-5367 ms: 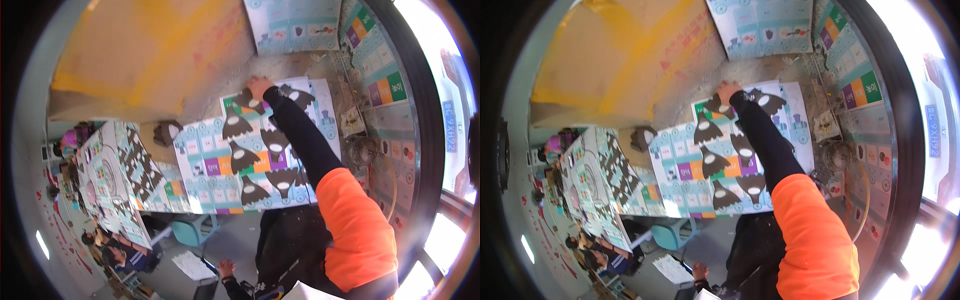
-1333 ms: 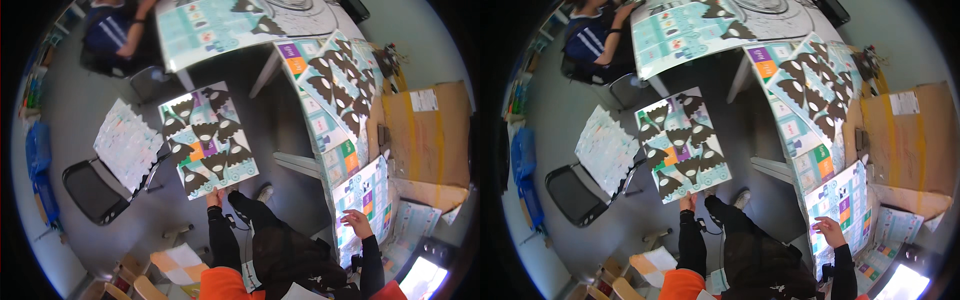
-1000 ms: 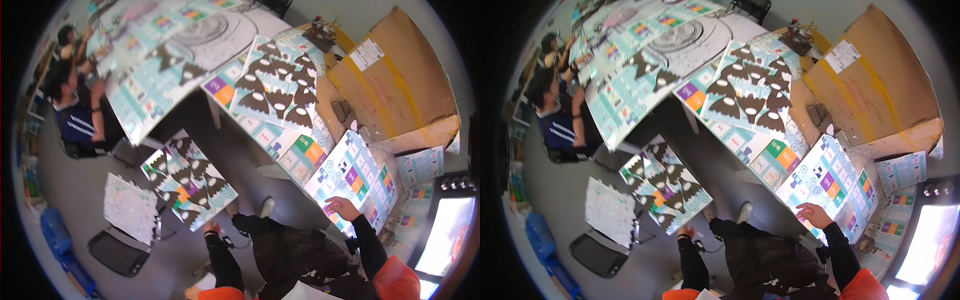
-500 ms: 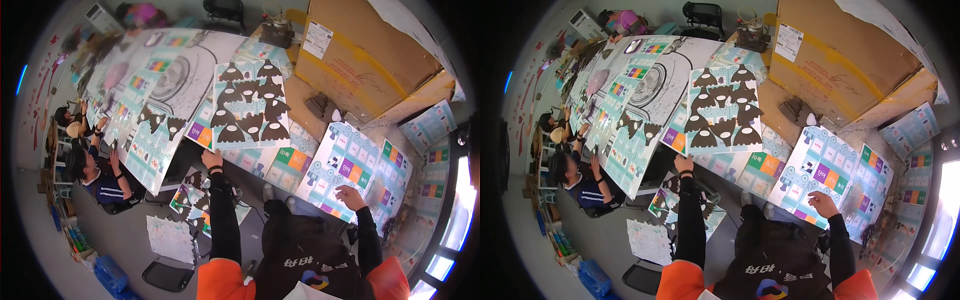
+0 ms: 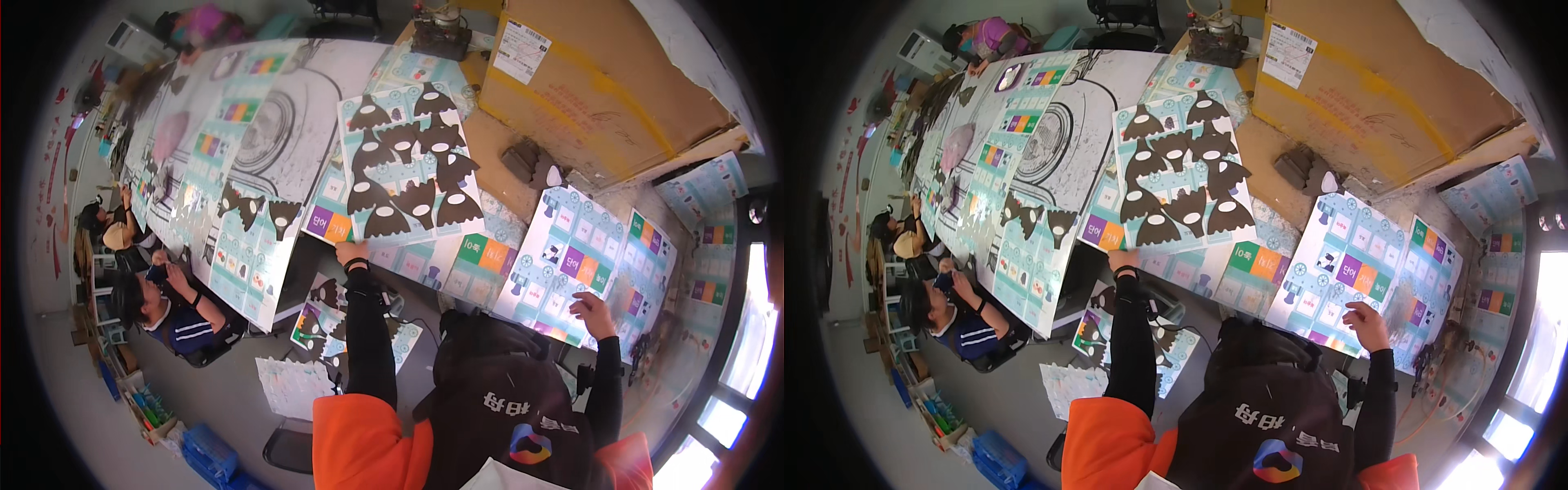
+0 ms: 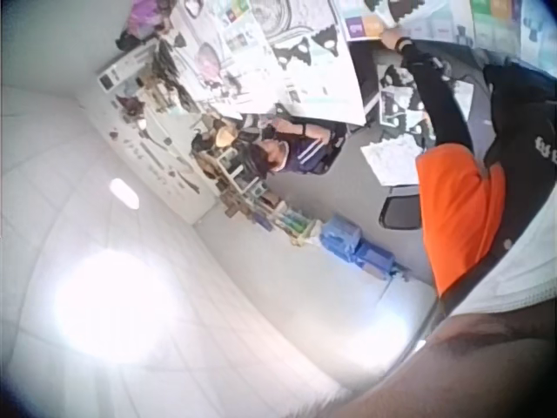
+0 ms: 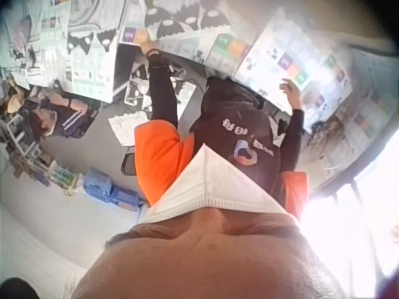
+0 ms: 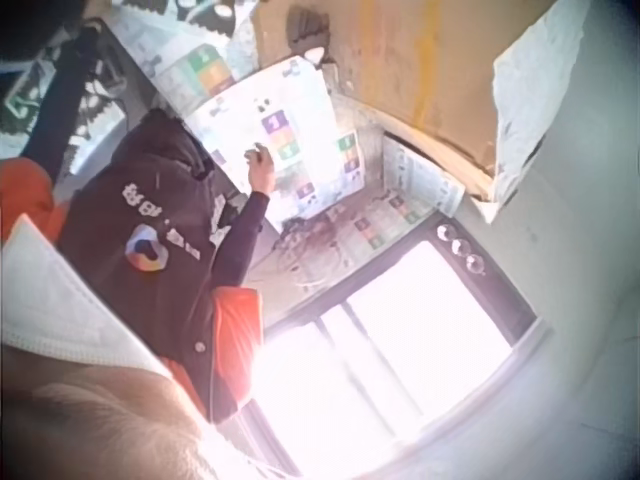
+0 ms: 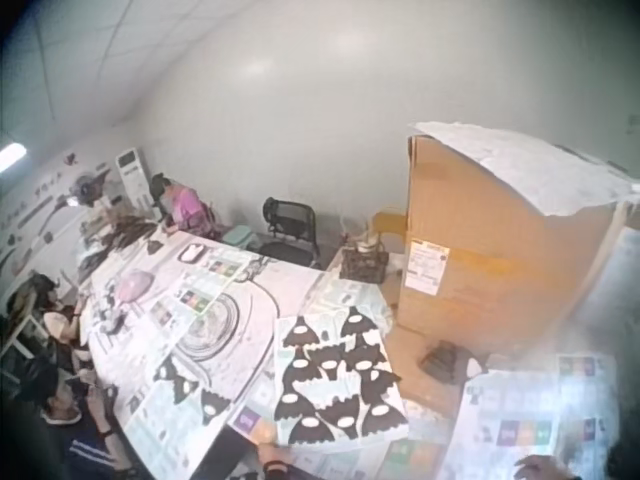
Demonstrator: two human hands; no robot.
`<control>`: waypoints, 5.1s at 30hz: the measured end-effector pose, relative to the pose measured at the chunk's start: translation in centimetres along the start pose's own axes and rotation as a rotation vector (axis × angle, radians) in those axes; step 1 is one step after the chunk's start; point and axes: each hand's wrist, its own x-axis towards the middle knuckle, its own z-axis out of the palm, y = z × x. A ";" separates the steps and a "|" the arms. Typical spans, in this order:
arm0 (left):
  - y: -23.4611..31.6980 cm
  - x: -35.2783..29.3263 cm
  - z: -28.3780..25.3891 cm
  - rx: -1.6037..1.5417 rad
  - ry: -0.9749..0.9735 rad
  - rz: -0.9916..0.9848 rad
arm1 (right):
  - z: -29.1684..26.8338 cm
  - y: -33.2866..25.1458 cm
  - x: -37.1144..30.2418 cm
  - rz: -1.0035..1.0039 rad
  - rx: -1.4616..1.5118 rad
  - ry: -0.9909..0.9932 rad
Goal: Applying adhesive and assembling black shoe components on a workstation in a workshop.
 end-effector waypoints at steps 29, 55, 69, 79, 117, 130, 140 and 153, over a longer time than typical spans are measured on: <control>-7.4 -2.7 -3.4 -1.266 -0.705 0.130 | 1.1 3.3 -6.5 0.031 0.085 0.098; -11.1 -39.5 1.0 -0.972 -1.269 0.273 | 0.8 26.1 -18.5 0.248 0.741 0.067; 0.3 -41.1 5.9 -0.657 -1.196 0.305 | -3.5 27.9 -10.4 0.160 -0.149 0.687; 4.5 -36.4 5.3 0.178 -0.480 1.134 | -10.7 20.7 2.0 -0.179 -0.400 0.781; 21.0 -38.0 8.9 -0.241 -0.161 1.268 | -16.9 11.8 14.3 -0.446 -0.232 0.846; 7.0 -51.3 7.4 -0.038 -0.391 1.522 | -5.9 31.2 -10.8 -0.036 -0.497 0.734; 8.3 -54.5 11.4 0.240 -0.339 1.642 | -5.2 27.4 1.2 0.081 -0.631 0.847; 6.2 -55.6 10.2 -0.029 -0.296 1.649 | -7.4 24.9 2.0 -0.371 -0.783 0.723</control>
